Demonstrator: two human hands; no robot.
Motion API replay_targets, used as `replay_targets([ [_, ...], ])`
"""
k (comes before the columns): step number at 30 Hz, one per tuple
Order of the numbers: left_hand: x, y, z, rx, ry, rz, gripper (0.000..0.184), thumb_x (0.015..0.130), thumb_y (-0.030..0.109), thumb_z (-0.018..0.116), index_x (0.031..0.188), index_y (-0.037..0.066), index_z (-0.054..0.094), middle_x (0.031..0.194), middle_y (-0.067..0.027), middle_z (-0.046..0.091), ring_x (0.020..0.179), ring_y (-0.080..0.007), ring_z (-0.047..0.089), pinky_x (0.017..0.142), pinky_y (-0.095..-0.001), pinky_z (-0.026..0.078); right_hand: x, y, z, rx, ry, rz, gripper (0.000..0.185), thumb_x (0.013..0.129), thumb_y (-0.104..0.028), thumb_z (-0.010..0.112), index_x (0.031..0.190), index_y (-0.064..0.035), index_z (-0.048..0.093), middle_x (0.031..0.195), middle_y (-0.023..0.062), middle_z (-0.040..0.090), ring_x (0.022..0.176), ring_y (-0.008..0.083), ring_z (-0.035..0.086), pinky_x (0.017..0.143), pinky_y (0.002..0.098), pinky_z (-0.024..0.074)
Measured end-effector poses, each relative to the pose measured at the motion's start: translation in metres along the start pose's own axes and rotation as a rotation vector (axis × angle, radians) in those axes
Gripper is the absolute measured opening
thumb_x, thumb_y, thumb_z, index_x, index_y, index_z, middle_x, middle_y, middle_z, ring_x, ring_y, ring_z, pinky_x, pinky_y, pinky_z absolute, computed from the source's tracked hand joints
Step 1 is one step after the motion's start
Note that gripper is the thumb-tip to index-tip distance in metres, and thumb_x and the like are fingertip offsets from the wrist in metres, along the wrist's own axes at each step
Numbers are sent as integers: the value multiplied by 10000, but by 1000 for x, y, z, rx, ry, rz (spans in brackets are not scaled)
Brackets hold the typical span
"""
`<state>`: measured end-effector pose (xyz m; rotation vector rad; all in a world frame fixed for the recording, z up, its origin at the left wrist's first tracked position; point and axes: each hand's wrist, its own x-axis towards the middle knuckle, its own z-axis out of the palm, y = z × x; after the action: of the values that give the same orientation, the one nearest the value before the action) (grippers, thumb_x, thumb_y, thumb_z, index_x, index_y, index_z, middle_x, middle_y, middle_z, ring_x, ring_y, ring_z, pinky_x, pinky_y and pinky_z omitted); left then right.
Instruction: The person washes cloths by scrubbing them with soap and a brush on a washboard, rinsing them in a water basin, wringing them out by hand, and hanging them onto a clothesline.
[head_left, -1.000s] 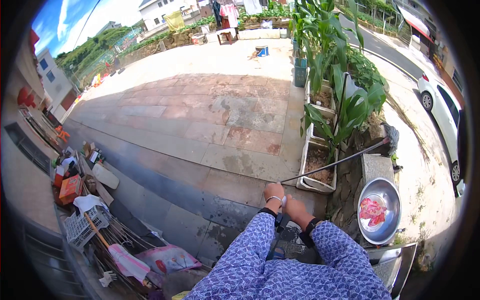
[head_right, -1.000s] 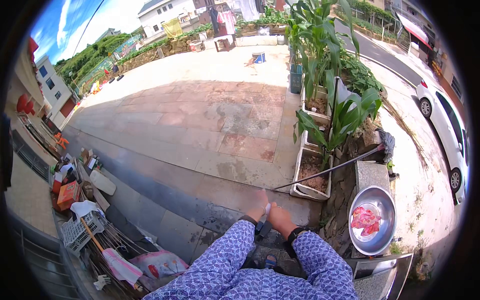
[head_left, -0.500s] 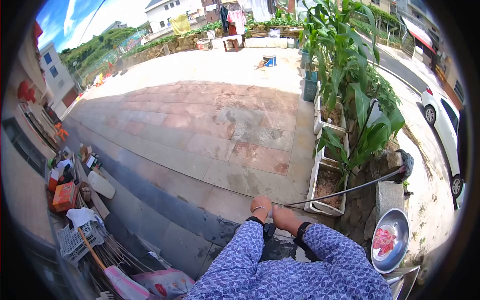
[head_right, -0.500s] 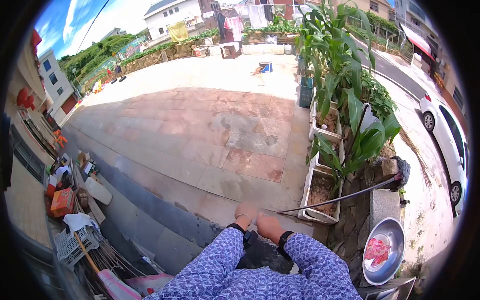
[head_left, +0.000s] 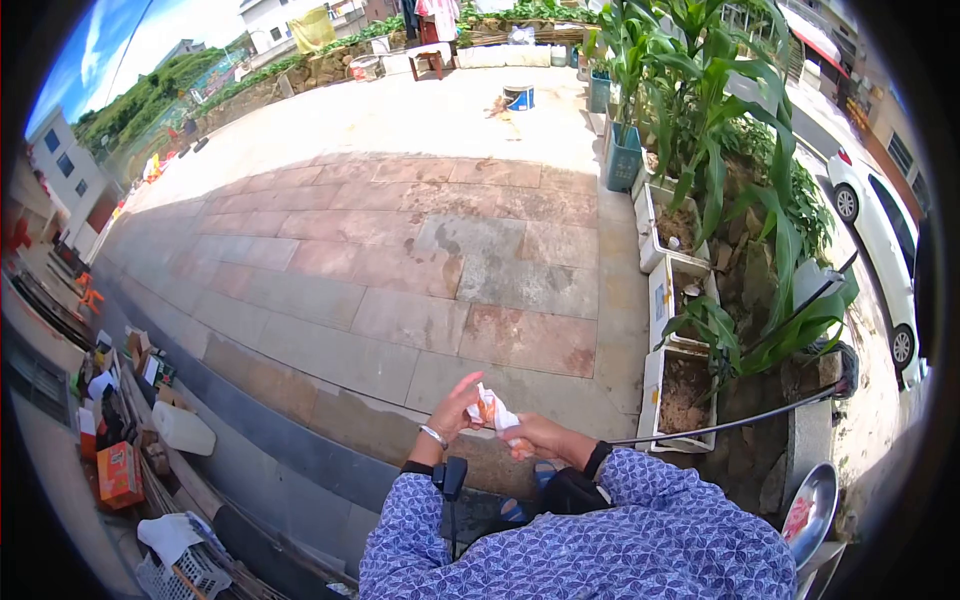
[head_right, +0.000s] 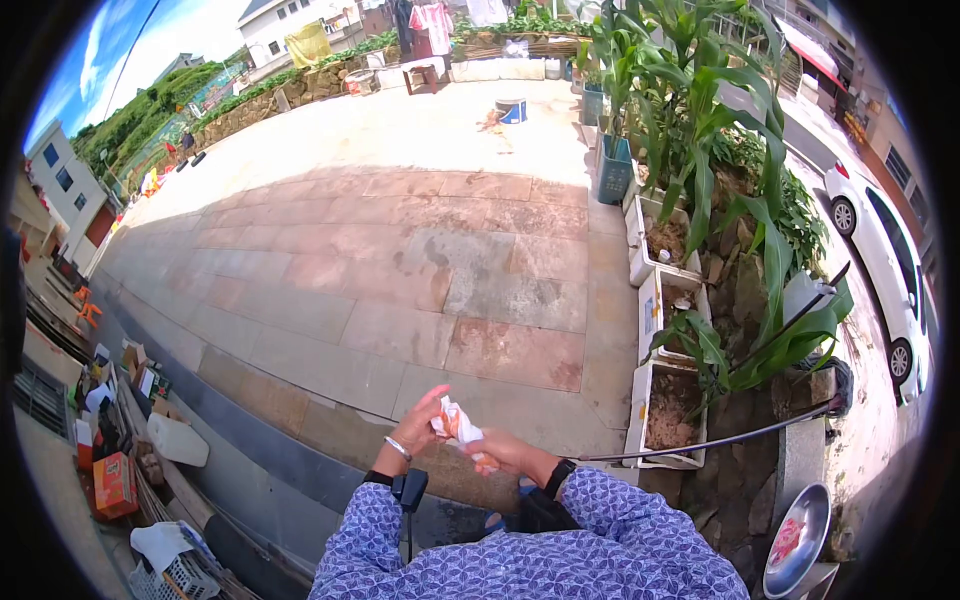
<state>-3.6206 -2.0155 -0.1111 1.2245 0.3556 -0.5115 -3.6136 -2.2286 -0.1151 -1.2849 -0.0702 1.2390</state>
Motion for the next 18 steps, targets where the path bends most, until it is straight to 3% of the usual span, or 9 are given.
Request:
replay_targets([
  [1,16,6,-13,-82,-50,79,600,893,407,590,1355,68,411,1014,-103,643,901,-169,627,777,-334,521,14,-15,-5,282,-177,1,266,866,-173,614,1083,-39,541,787,42,600,641,156,607,560,300,509],
  [4,67,40,-27,-310,-74,211,569,883,289,628,1345,45,404,1012,-141,629,881,-200,639,744,-344,530,64,-68,-15,413,-223,30,261,868,-137,602,1089,-26,516,787,56,583,620,175,608,518,301,499],
  [6,94,93,-22,-561,40,301,449,871,147,616,1264,9,447,1028,-162,615,853,-233,649,726,-373,543,107,-100,-37,432,-253,16,280,868,-133,603,1102,-23,497,813,67,590,599,164,592,483,290,477],
  [7,119,110,-32,-566,161,337,327,851,67,592,1152,-18,496,917,-151,623,739,-241,650,653,-360,552,124,-111,-48,397,-306,22,268,868,-128,598,1094,-28,494,809,68,585,582,155,578,471,280,461],
  [8,158,139,-51,-546,146,376,327,851,67,592,1152,-18,496,917,-151,623,739,-241,650,653,-360,552,152,-149,-65,335,-363,-8,256,867,-122,594,1085,-33,491,805,68,579,566,146,564,460,270,444],
  [11,216,182,-81,-501,373,427,173,871,102,577,1008,1,547,657,-56,538,491,-180,557,460,-323,510,199,-228,-85,193,-336,-18,179,843,-116,619,951,-38,499,689,34,525,481,107,485,406,249,362],
  [13,252,226,-96,-475,446,433,169,875,119,586,996,5,555,652,-51,536,478,-171,549,441,-311,490,228,-290,-99,-30,-246,-58,177,825,-143,653,840,-56,499,599,-2,460,438,73,426,375,242,301],
  [17,332,304,-149,-299,633,426,140,863,121,590,936,2,603,623,-36,518,447,-151,525,387,-287,435,337,-358,-132,-409,-148,-101,250,756,-210,678,890,-53,538,670,66,557,464,164,512,422,315,404],
  [18,354,321,-162,-216,670,418,135,856,112,584,922,-1,616,616,-33,516,451,-150,527,380,-290,430,372,-365,-142,-548,-52,-391,284,723,-218,682,907,-39,561,712,110,597,544,239,565,504,360,448],
])
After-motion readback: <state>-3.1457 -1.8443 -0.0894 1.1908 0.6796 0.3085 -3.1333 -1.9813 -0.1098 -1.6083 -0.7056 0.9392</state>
